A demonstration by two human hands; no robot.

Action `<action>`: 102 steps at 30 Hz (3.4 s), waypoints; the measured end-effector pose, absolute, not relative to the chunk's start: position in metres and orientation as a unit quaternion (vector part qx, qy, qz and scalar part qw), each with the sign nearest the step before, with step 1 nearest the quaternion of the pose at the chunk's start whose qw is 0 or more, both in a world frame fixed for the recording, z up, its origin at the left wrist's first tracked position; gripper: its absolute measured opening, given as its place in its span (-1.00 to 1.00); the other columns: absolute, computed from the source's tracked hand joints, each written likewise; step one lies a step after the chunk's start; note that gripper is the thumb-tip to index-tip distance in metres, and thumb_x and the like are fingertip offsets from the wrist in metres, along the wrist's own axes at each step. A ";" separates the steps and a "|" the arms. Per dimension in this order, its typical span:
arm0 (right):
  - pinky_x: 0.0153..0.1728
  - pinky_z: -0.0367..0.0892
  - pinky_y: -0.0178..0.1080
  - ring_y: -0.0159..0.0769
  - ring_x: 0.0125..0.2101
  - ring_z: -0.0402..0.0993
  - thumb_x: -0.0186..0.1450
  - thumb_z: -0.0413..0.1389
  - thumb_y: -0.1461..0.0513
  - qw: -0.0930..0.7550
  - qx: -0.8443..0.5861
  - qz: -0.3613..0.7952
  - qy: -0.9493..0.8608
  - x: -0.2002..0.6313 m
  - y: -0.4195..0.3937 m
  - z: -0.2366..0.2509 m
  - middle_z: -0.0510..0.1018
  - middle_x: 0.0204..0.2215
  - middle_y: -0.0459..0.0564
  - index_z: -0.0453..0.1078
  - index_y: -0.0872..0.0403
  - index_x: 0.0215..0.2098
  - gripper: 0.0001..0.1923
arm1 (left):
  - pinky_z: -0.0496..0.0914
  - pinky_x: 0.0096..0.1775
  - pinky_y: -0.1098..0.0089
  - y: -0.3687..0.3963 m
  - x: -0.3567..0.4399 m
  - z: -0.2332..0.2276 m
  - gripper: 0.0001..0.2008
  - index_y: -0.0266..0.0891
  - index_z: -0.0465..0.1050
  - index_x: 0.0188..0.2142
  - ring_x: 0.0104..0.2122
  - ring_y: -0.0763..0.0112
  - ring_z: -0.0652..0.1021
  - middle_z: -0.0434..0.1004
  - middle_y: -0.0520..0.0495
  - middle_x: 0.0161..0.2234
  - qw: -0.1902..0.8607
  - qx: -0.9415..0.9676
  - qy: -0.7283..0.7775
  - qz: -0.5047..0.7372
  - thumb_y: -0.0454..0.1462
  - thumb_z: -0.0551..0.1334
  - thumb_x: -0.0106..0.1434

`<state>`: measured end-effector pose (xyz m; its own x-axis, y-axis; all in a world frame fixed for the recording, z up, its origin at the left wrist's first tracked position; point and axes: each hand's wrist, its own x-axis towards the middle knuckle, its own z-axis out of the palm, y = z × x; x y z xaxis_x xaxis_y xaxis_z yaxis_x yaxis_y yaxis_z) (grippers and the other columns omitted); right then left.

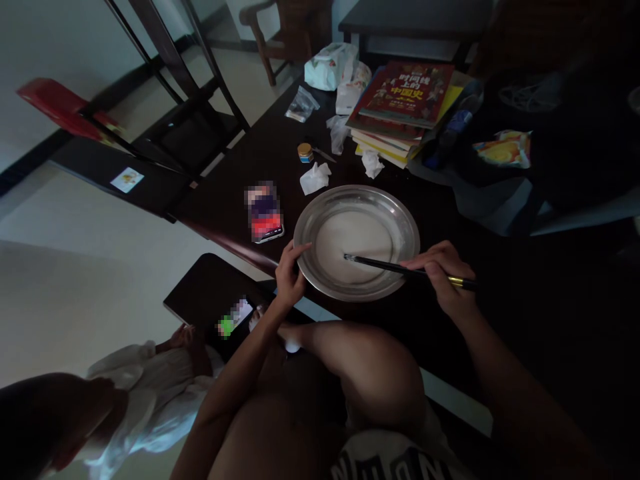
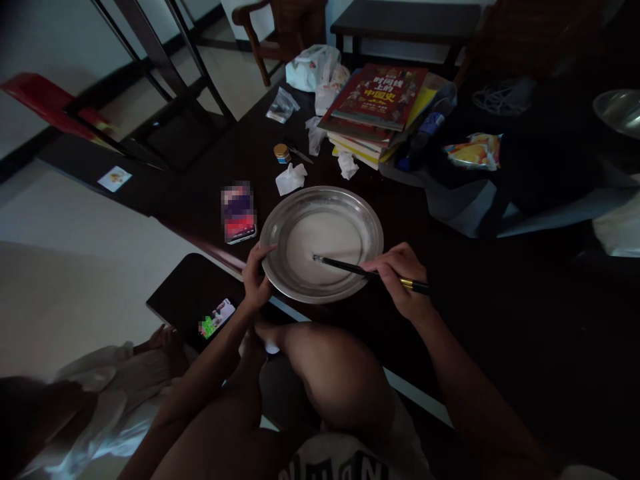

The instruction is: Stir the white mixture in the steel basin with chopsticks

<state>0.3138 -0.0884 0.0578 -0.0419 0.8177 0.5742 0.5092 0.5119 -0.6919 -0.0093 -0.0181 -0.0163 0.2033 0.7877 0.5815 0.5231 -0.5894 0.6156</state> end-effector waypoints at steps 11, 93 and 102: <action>-0.25 0.36 -0.06 -0.25 -0.31 0.59 0.48 0.03 0.25 0.497 -0.468 0.155 -0.714 0.313 -0.089 0.060 0.76 -0.28 -0.15 0.58 -0.12 -0.18 -0.73 | 0.50 0.08 0.14 -0.018 -0.008 -0.015 -0.64 -0.15 0.44 0.13 0.11 0.17 0.56 0.55 -0.22 0.07 0.141 0.764 0.408 0.479 -0.08 0.09 0.48; -0.19 0.39 -0.03 -0.23 -0.26 0.63 0.46 0.06 0.21 0.485 -0.462 0.160 -0.725 0.315 -0.089 0.058 0.76 -0.23 -0.15 0.61 -0.13 -0.18 -0.75 | 0.48 0.10 0.12 -0.018 -0.008 -0.017 -0.58 -0.15 0.45 0.12 0.13 0.15 0.55 0.54 -0.23 0.09 0.154 0.759 0.433 0.462 0.00 0.07 0.48; -0.19 0.35 -0.05 -0.23 -0.26 0.62 0.47 0.06 0.22 0.479 -0.460 0.159 -0.731 0.313 -0.089 0.059 0.76 -0.22 -0.15 0.60 -0.13 -0.16 -0.75 | 0.48 0.09 0.14 -0.018 -0.008 -0.018 -0.59 -0.15 0.46 0.13 0.11 0.16 0.55 0.54 -0.22 0.10 0.145 0.759 0.424 0.472 -0.01 0.07 0.48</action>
